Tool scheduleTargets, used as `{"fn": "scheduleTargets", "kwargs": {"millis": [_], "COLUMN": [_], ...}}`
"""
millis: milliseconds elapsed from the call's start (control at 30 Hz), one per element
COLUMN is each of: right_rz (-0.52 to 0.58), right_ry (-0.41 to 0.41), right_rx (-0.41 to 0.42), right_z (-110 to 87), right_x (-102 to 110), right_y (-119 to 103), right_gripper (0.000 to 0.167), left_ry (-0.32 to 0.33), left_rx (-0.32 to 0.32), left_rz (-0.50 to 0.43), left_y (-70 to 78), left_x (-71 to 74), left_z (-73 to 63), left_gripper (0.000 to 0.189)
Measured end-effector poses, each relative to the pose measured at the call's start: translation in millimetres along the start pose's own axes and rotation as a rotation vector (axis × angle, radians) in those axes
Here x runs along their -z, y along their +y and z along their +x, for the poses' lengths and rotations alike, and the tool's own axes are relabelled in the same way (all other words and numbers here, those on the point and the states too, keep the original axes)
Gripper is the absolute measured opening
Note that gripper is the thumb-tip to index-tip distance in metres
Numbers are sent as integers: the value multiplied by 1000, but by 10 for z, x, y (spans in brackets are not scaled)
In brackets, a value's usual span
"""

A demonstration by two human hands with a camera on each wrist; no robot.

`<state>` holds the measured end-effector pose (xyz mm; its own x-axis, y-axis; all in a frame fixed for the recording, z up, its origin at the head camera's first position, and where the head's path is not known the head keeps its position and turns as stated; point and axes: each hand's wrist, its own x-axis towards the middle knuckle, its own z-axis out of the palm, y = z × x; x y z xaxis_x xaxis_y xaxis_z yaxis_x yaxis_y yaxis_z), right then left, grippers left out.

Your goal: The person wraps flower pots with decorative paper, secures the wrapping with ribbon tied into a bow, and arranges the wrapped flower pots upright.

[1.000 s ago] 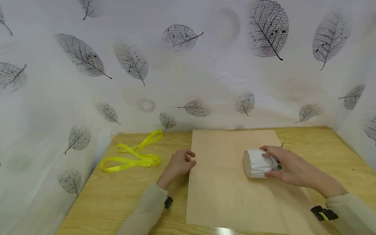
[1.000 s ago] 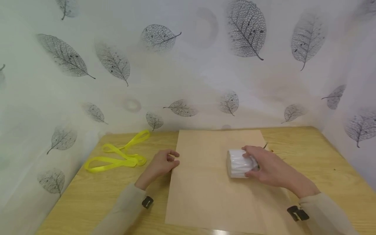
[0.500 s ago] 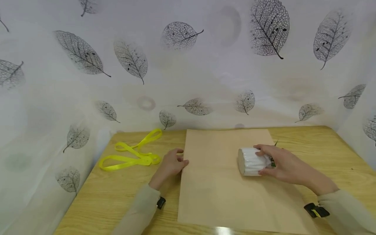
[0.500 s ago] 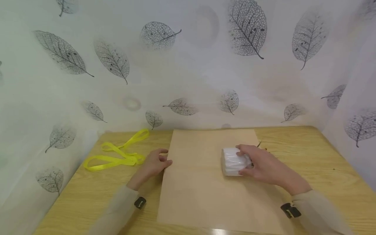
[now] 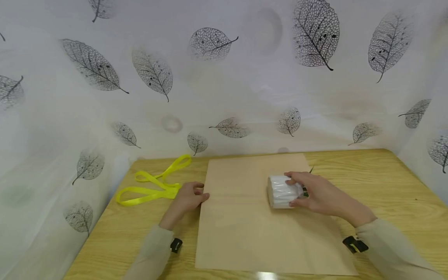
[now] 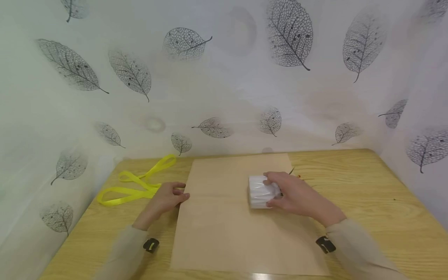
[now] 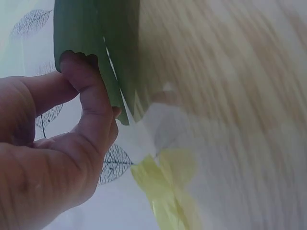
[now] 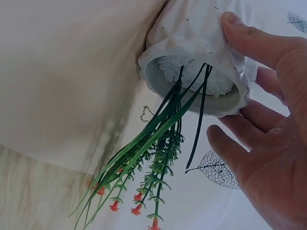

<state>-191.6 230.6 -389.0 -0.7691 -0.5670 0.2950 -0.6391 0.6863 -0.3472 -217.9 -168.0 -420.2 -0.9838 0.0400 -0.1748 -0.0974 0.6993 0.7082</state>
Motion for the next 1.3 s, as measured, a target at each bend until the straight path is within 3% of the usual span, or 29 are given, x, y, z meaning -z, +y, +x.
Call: {"fn": "scheduleTargets", "kwargs": {"millis": [367, 633, 767, 967, 1133, 1300], "right_rz": [36, 29, 21, 19, 24, 35], "right_ry": [-29, -21, -15, -8, 2, -12], "right_rx": [-5, 12, 14, 11, 29, 20], "right_z": [160, 214, 223, 237, 248, 270], "right_x": [-126, -157, -159, -169, -185, -180], "right_y": [-127, -165, -161, -155, -141, -138], "right_gripper": [65, 72, 75, 78, 80, 83], "left_ry": [-32, -40, -46, -40, -65, -128], "left_rx": [60, 3, -41, -55, -127, -178], "left_rz": [-104, -157, -257, -421, -513, -666], "left_y": [-58, -7, 139, 467, 705, 916], "left_x": [250, 385, 450, 466, 408, 268], "left_z": [-96, -194, -226, -282, -310, -291], "left_gripper": [54, 53, 53, 51, 49, 45]}}
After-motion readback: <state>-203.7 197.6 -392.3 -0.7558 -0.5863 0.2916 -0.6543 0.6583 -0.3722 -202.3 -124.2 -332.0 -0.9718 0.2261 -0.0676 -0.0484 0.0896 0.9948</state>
